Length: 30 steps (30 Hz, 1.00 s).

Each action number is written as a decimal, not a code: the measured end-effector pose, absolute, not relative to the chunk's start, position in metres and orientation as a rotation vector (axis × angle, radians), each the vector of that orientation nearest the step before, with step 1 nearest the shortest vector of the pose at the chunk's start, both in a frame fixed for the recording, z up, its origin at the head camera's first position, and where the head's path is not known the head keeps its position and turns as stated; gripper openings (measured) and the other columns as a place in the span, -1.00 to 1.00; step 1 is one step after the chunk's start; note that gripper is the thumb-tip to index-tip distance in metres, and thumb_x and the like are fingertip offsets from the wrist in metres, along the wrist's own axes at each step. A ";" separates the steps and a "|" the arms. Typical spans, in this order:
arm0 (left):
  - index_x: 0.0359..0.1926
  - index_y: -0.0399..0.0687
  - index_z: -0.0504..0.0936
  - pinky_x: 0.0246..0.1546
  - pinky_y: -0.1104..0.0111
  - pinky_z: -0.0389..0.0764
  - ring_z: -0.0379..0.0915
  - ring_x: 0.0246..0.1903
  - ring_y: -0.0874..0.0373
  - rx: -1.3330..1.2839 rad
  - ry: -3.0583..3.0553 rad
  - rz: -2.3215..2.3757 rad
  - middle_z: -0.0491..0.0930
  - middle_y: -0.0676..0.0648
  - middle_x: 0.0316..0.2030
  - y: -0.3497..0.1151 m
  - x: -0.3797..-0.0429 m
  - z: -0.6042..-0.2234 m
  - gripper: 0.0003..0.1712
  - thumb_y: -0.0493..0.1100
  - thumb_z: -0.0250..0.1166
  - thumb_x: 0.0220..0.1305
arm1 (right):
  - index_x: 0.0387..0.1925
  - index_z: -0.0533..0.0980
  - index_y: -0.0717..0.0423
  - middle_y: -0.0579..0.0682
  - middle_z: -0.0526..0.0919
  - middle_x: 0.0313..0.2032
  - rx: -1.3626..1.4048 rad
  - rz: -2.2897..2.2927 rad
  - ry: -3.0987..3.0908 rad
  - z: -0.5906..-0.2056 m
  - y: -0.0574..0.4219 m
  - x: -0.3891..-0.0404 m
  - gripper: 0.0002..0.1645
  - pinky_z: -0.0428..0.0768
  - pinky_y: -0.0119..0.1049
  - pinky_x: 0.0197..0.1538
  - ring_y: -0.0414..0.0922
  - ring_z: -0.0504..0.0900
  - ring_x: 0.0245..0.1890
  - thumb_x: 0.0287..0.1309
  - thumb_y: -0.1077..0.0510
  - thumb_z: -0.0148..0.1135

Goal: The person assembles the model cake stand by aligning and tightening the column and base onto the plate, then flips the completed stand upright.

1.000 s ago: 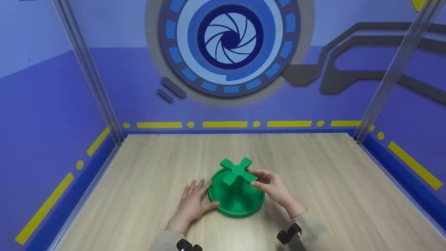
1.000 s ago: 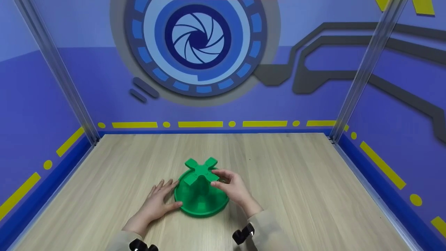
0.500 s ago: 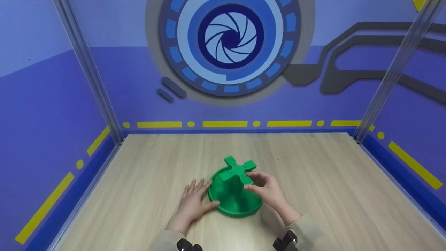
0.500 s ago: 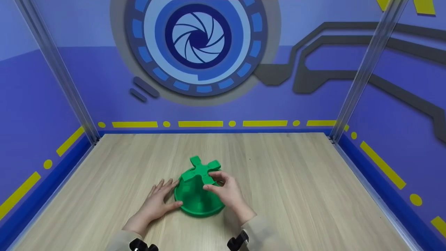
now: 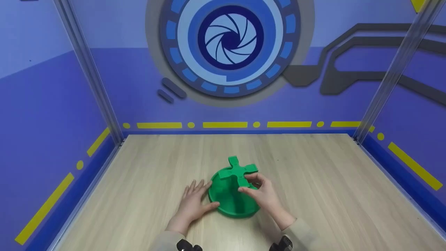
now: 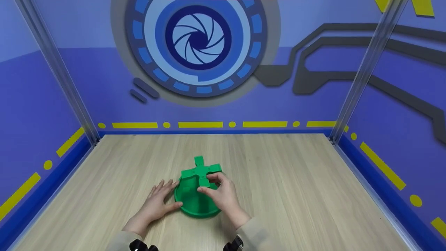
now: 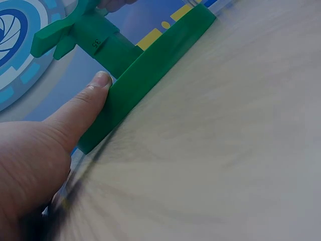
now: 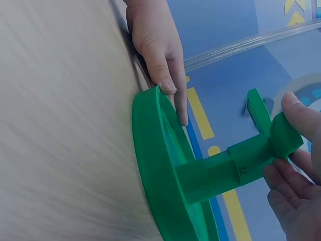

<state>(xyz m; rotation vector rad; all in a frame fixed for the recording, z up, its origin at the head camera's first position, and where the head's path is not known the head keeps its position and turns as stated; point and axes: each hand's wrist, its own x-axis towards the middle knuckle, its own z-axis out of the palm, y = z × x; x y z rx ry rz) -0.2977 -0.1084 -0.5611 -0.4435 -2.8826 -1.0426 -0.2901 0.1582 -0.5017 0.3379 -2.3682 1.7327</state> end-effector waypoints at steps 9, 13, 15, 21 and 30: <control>0.53 -0.01 0.34 0.61 -0.26 -0.16 -0.15 0.60 -0.39 -0.440 -2.887 -1.045 0.19 -0.31 0.56 -0.108 -0.297 -0.561 0.04 0.40 0.39 0.18 | -0.06 0.66 0.19 0.10 0.77 -0.09 0.321 1.608 -2.382 -0.485 0.170 -0.290 -0.61 0.65 0.04 0.29 0.04 0.72 0.03 0.09 0.14 0.56; 0.53 -0.01 0.34 0.61 -0.26 -0.16 -0.14 0.60 -0.39 -0.439 -2.887 -1.046 0.20 -0.31 0.56 -0.108 -0.298 -0.561 0.05 0.40 0.40 0.17 | -0.08 0.67 0.20 0.12 0.78 -0.08 0.269 1.598 -2.332 -0.475 0.180 -0.296 -0.68 0.64 0.01 0.31 0.04 0.72 0.03 0.14 0.19 0.53; 0.53 -0.01 0.33 0.61 -0.26 -0.16 -0.15 0.60 -0.39 -0.441 -2.889 -1.046 0.19 -0.30 0.56 -0.108 -0.298 -0.562 0.06 0.41 0.39 0.17 | -0.05 0.67 0.20 0.14 0.77 -0.04 0.267 1.582 -2.322 -0.472 0.185 -0.301 -0.68 0.62 0.03 0.33 0.05 0.71 0.06 0.15 0.20 0.51; 0.54 0.00 0.32 0.62 -0.26 -0.17 -0.15 0.60 -0.39 -0.446 -2.894 -1.045 0.18 -0.30 0.56 -0.109 -0.298 -0.562 0.06 0.42 0.38 0.17 | 0.14 0.62 0.22 0.18 0.71 0.14 0.319 1.568 -2.376 -0.472 0.197 -0.320 -0.55 0.52 0.11 0.42 0.12 0.64 0.23 0.22 0.25 0.44; 0.53 0.00 0.34 0.62 -0.25 -0.16 -0.14 0.60 -0.40 -0.441 -2.878 -1.044 0.20 -0.30 0.55 -0.108 -0.298 -0.562 0.05 0.41 0.40 0.16 | 0.30 0.52 0.25 0.23 0.62 0.28 0.516 1.723 -2.498 -0.485 0.213 -0.346 -0.52 0.52 -0.02 0.46 0.16 0.56 0.35 0.44 0.17 0.23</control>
